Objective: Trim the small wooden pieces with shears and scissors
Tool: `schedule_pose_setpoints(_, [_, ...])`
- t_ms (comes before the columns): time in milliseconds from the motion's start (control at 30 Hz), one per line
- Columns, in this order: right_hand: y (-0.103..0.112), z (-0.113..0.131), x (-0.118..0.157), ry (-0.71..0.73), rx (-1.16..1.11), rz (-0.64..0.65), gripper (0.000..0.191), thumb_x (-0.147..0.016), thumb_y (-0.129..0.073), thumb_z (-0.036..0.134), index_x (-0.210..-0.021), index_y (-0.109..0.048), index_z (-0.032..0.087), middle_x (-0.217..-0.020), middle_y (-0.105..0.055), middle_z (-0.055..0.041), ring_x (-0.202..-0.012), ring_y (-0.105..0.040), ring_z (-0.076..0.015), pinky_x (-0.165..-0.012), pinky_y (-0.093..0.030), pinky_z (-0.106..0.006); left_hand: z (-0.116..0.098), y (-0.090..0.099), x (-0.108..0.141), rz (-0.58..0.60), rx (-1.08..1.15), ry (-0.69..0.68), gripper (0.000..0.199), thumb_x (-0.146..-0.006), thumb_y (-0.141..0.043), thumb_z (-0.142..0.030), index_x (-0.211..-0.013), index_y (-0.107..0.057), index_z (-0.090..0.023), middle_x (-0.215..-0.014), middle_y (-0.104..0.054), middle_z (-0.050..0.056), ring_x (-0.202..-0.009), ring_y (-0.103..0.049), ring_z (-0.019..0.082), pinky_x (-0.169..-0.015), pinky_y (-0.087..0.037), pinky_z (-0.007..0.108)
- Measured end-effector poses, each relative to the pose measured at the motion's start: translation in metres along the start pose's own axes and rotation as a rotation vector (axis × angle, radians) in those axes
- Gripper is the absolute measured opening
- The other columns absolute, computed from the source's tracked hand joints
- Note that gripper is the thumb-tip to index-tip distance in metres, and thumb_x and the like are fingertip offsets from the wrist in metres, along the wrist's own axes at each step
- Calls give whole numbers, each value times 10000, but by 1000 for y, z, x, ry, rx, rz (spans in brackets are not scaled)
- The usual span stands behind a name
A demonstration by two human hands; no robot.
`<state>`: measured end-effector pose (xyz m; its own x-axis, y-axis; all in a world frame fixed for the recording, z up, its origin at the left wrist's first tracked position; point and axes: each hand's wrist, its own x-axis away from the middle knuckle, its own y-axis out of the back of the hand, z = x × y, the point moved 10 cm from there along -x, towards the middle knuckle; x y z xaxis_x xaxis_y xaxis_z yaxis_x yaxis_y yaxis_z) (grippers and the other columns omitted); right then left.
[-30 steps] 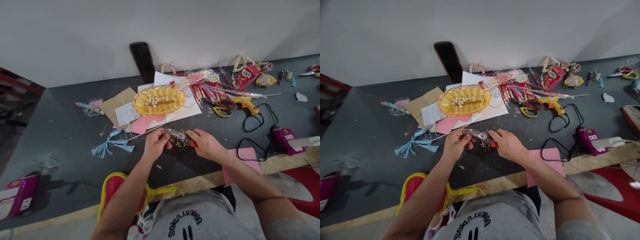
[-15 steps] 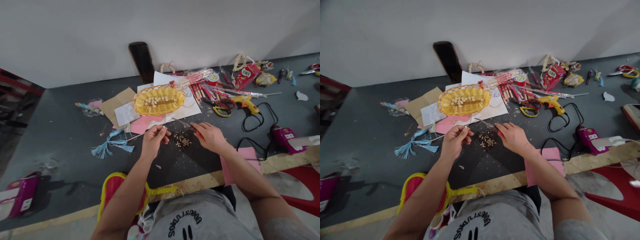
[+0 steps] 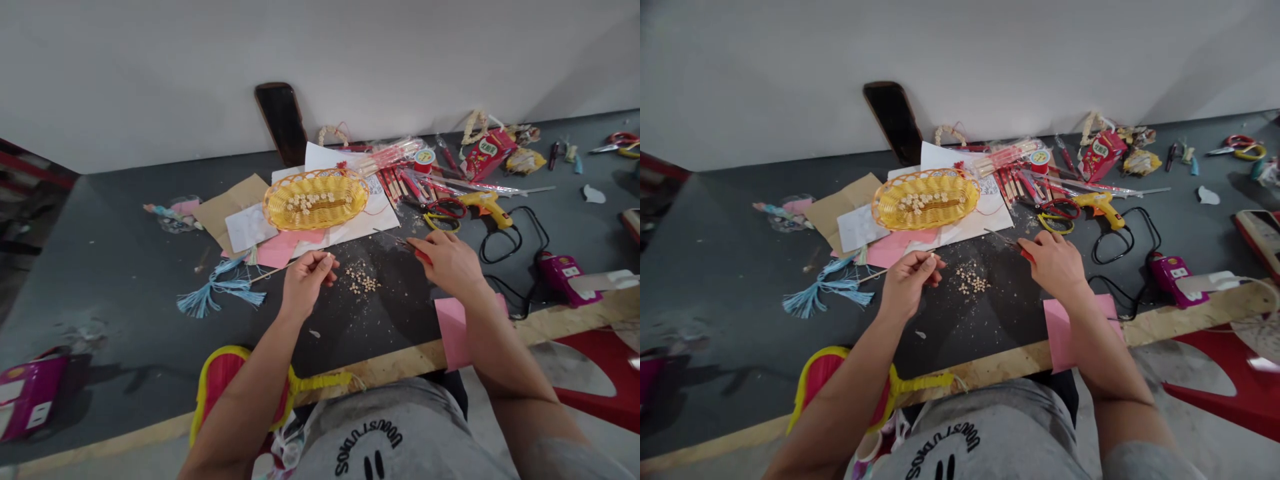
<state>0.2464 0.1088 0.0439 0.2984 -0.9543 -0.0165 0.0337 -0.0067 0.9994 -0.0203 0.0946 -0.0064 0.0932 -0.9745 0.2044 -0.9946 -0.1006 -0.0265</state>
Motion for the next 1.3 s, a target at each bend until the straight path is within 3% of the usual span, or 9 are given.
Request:
schedule_pose_setpoints(267, [-13,12,-6,13,107,136,435,-923,-493,158,-1321,-618,279,-1121,-615,-114,-1028,-539,-276,-724,-428,-345,-5,1,0,0,-3,-32,324,-751,-756,-460,-843,-689,-156,-751,-710,31,-537,-589,94,-496,-483,205])
schedule_pose_setpoints(533, [-8,25,3,208,18,177,391,-961,-480,221,-1316,-621,305,-1082,-633,-96,-1014,-563,-261,-783,-465,-353,-8,-2,0,4,3,-34,354,-724,-769,-479,-815,-685,-147,-734,-700,29,-531,-582,91,-487,-480,201])
schedule_pose_setpoints(667, [5,15,0,167,-355,47,332,-965,-472,272,-1249,-630,205,-1078,-639,-108,-1010,-601,-243,-918,-484,-407,-7,-2,-1,-2,33,-36,378,-721,-769,-495,-846,-688,-147,-723,-694,23,-520,-580,90,-474,-481,199])
schedule_pose_setpoints(800, [-1,-11,-9,-102,-991,-27,245,-912,-566,420,-1074,-555,237,-985,-659,-48,-884,-651,-209,-825,-554,-408,-4,-3,-1,1,42,-24,399,-720,-770,-501,-876,-693,-142,-719,-688,23,-518,-588,96,-456,-485,202])
schedule_pose_setpoints(900, [-20,-10,-11,-287,-1520,47,320,-828,-671,483,-958,-463,278,-966,-663,-2,-810,-683,-191,-716,-598,-403,-3,-4,-1,3,51,-6,405,-716,-774,-491,-890,-690,-134,-734,-690,28,-532,-605,101,-460,-497,204])
schedule_pose_setpoints(1033, [-26,27,-8,-211,-1875,299,359,-769,-755,439,-856,-460,255,-1123,-686,-45,-929,-714,-224,-790,-606,-457,1,-4,-1,5,89,27,417,-689,-797,-471,-895,-683,-128,-731,-691,25,-539,-622,104,-463,-504,200])
schedule_pose_setpoints(1133, [-23,48,-1,-110,-1941,424,372,-777,-753,438,-813,-443,235,-1184,-679,-86,-991,-705,-247,-818,-597,-470,2,-6,0,17,102,37,418,-685,-804,-469,-896,-686,-128,-737,-698,29,-546,-633,109,-464,-509,201])
schedule_pose_setpoints(1200, [-19,56,2,-45,-1866,432,346,-801,-723,465,-867,-476,232,-1107,-693,-92,-905,-709,-227,-750,-602,-421,3,-6,0,15,112,33,418,-689,-805,-470,-902,-690,-130,-736,-702,29,-545,-635,109,-460,-507,200])
schedule_pose_setpoints(1300, [-2,51,-2,49,-1463,199,237,-870,-644,413,-945,-534,217,-1010,-681,-87,-850,-686,-200,-729,-579,-361,2,-4,1,0,136,23,410,-694,-806,-469,-905,-696,-136,-742,-708,28,-537,-632,104,-449,-496,192])
